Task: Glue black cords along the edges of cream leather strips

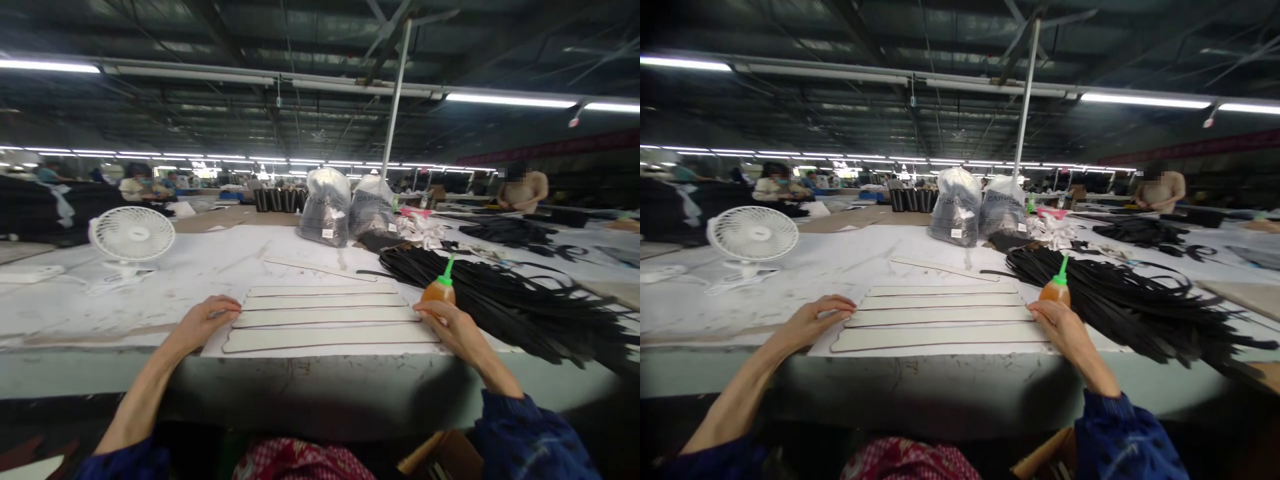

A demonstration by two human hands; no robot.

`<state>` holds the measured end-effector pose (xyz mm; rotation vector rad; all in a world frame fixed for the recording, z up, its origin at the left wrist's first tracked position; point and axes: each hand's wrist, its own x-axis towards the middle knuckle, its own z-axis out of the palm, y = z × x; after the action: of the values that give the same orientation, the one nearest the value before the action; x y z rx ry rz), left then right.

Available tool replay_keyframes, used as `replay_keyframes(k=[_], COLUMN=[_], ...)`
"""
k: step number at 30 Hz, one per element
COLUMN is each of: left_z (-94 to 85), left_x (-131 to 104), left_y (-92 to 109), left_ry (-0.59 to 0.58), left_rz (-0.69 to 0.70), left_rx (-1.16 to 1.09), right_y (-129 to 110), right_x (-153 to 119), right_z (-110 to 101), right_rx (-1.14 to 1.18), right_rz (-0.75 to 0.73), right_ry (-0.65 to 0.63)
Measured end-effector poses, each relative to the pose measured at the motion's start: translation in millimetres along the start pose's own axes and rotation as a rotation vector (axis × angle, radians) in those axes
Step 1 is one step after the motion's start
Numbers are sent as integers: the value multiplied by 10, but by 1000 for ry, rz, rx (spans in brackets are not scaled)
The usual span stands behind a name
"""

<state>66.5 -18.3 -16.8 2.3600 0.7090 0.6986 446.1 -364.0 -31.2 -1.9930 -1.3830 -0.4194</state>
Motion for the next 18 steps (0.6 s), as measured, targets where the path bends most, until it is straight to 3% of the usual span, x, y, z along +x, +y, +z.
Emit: replay_keyframes(k=[7, 11, 15, 18], left_z=[6, 36, 50, 77], left_x=[-258, -247, -253, -245], left_y=[82, 75, -10, -237], left_ry=[-96, -101, -98, 14], left_rz=[29, 78, 82, 75], left_rx=[70, 100, 109, 113], right_y=[305, 271, 144, 190], right_x=[33, -4, -95, -138], right_z=[171, 227, 200, 125], right_rx=[-106, -95, -30, -3], right_rz=[-124, -90, -31, 185], right_ry=[-129, -97, 69, 376])
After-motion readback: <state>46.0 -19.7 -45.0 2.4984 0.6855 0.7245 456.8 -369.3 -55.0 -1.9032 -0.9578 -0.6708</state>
